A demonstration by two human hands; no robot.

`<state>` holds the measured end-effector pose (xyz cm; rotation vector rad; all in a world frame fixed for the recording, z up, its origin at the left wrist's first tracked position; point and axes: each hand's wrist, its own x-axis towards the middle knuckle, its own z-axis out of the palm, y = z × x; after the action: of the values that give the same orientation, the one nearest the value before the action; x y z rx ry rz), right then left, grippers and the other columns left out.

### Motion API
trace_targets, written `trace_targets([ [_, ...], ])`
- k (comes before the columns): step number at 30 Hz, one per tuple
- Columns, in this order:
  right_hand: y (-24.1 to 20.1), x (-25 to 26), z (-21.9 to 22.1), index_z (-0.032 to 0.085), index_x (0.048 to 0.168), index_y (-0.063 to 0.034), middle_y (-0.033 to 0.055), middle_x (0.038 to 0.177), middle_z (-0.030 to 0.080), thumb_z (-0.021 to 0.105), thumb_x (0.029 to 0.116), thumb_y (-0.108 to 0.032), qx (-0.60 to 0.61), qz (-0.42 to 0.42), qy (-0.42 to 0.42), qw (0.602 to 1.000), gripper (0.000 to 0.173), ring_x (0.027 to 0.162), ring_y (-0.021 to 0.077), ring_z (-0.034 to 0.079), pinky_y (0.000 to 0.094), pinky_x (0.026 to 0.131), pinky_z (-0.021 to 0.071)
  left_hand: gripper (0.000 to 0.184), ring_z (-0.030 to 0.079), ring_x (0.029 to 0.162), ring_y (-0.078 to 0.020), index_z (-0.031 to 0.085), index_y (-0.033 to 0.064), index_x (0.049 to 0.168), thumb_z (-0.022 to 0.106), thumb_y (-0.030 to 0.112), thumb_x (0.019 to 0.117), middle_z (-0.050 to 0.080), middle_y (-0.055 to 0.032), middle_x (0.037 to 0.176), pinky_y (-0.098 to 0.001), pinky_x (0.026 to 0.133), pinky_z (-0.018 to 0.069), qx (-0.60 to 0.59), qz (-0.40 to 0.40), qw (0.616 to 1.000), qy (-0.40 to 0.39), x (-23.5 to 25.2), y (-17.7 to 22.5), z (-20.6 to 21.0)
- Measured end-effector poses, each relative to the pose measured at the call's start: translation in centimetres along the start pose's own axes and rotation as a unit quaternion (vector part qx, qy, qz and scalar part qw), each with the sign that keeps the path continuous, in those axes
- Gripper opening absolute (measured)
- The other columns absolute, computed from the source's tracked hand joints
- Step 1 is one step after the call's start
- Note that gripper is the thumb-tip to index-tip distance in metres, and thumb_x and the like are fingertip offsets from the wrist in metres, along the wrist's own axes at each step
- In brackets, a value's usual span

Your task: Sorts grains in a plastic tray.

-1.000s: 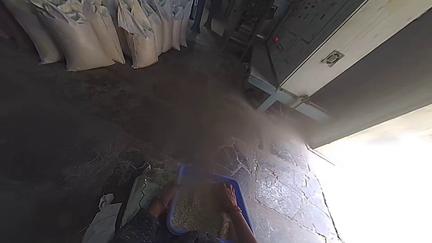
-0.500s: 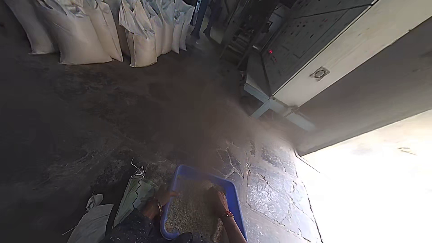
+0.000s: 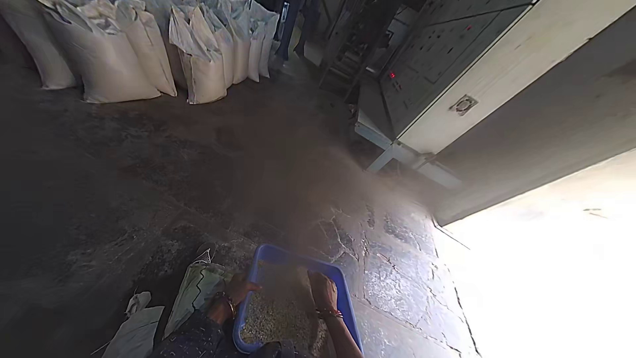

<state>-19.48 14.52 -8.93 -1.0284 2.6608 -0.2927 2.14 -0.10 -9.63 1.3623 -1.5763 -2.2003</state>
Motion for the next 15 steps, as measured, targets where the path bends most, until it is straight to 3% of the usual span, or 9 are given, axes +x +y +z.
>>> trace_targets([
  [10,0.12,0.43,0.10,0.071,0.112,0.0015,0.0197,0.115,0.071,0.057,0.1045,-0.024,0.000,0.013,-0.016,1.000,0.030,0.114,0.0344,0.067,0.0510,0.099,0.0504,0.048,0.060,0.114,-0.0305,0.054,-0.0107,0.134,0.072,-0.003,0.0908,0.060,-0.0273,0.128,-0.0438,0.101,0.0474,-0.003,0.002,1.000,0.004,0.10,-0.22,0.00],
  [15,0.33,0.42,-0.01,0.071,0.109,0.0029,0.0213,0.111,0.072,0.062,0.1024,-0.028,0.007,0.013,-0.008,1.000,0.033,0.110,0.0359,0.069,0.0535,0.096,0.0509,0.048,0.061,0.112,-0.0298,0.053,-0.0098,0.136,0.070,-0.004,0.0914,0.060,-0.0271,0.127,-0.0426,0.099,0.0483,0.004,0.015,1.000,-0.001,-0.43,0.17,-0.07],
])
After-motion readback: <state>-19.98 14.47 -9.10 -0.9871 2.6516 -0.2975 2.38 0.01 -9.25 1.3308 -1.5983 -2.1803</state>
